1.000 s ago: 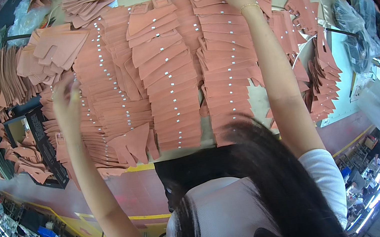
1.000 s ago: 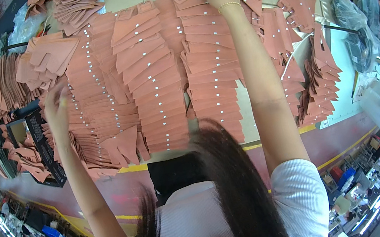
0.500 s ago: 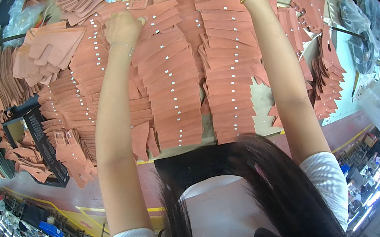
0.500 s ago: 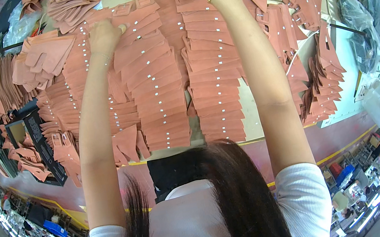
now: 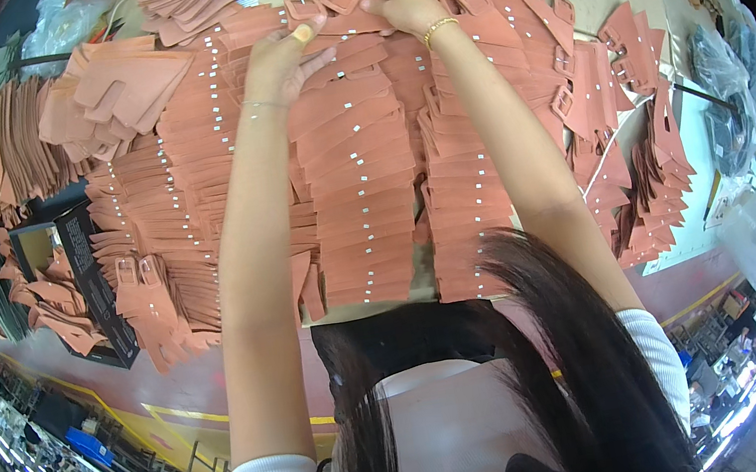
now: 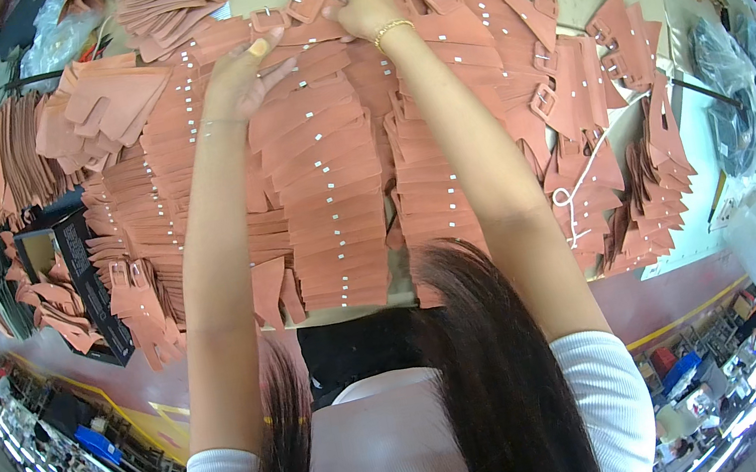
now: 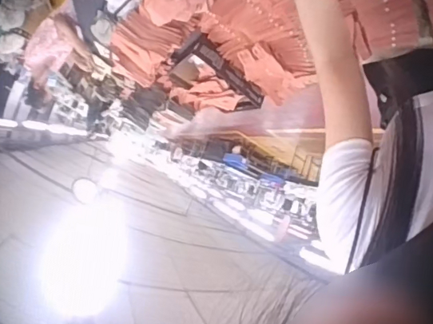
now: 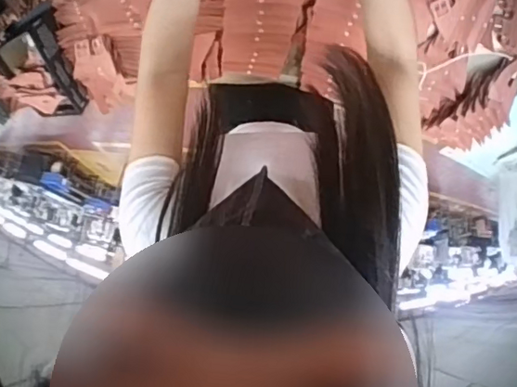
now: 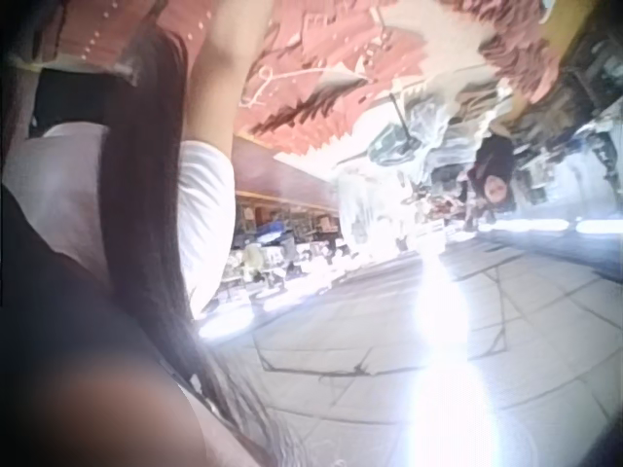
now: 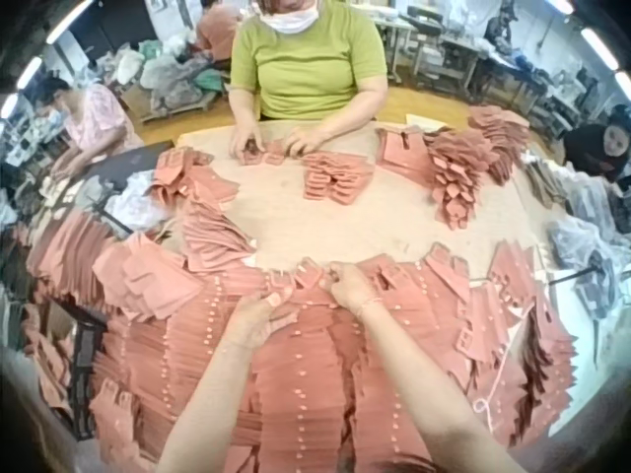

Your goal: The person sorts and stacks pink fabric pieces with white dots on a table in a factory setting. They repeatedly pick up pieces, align them, and place them into neat stacks, occasionally moving stacks to a black tray.

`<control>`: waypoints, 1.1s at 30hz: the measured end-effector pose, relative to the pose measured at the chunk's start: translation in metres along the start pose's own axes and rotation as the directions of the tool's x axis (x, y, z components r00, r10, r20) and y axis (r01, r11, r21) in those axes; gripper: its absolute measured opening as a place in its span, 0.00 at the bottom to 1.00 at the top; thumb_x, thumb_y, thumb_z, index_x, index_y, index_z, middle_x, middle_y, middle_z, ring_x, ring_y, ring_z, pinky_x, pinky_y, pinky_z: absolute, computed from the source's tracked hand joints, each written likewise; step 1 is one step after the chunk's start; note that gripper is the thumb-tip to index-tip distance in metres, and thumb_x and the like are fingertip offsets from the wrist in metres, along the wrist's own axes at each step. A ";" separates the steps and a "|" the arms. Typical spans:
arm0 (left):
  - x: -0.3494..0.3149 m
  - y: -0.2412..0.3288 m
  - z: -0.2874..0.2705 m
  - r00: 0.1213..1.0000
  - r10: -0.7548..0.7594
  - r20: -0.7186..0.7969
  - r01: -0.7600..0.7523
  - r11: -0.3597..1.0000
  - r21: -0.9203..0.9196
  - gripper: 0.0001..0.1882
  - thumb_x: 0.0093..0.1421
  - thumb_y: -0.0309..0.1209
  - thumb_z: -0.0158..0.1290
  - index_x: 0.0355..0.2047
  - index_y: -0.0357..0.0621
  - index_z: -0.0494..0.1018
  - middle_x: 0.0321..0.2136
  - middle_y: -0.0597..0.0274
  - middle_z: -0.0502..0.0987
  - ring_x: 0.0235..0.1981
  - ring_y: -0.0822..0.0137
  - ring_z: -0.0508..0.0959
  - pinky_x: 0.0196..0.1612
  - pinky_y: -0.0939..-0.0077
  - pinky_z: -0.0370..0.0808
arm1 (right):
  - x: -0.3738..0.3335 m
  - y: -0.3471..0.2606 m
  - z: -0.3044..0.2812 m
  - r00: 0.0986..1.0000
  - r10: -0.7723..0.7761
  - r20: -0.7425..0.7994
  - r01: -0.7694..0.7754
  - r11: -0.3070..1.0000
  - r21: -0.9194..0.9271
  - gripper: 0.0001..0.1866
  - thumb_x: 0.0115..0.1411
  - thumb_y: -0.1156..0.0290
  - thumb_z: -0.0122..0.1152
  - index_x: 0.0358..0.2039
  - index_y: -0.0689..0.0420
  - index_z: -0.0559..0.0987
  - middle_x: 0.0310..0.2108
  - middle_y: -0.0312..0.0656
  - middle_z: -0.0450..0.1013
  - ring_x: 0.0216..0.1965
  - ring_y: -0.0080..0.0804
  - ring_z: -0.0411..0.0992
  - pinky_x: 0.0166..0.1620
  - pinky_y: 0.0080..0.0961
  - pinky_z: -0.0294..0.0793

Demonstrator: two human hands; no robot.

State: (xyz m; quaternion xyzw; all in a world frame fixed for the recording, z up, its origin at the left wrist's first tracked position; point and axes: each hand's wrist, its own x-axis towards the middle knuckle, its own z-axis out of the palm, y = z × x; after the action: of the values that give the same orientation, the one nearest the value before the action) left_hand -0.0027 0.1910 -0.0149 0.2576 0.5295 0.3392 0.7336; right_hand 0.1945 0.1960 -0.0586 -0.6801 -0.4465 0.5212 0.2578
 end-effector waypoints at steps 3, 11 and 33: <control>0.001 -0.001 0.006 0.995 0.095 -0.020 -0.094 0.995 0.033 0.16 0.56 0.17 0.49 0.45 0.23 0.66 0.38 0.54 0.71 0.36 0.62 0.78 0.41 0.63 0.84 | 0.001 0.002 -0.005 0.990 -0.120 -0.073 0.092 0.948 -0.306 0.19 0.56 0.58 0.63 0.44 0.56 0.78 0.37 0.45 0.77 0.38 0.36 0.77 0.39 0.32 0.78; -0.076 0.075 -0.027 0.952 0.306 -0.007 -0.262 0.828 0.496 0.26 0.54 0.25 0.52 0.53 0.24 0.65 0.35 0.55 0.73 0.31 0.68 0.78 0.33 0.74 0.84 | -0.058 -0.016 -0.040 0.929 -0.346 -0.136 0.333 0.937 -0.109 0.24 0.59 0.59 0.62 0.50 0.61 0.74 0.41 0.46 0.76 0.44 0.29 0.74 0.46 0.26 0.74; -0.239 0.052 -0.394 0.871 -0.036 -0.490 0.256 0.885 0.389 0.17 0.61 0.24 0.52 0.50 0.36 0.69 0.43 0.62 0.75 0.41 0.68 0.78 0.37 0.71 0.83 | -0.179 -0.043 -0.011 0.987 -0.157 0.041 0.153 0.984 0.086 0.18 0.64 0.69 0.57 0.52 0.63 0.72 0.42 0.37 0.74 0.38 0.20 0.72 0.40 0.16 0.69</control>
State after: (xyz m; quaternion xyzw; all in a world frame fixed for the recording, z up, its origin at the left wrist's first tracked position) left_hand -0.4397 0.0479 0.0465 0.2854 0.7723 0.2043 0.5295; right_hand 0.1803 0.0605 0.0654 -0.6195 -0.4822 0.5335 0.3147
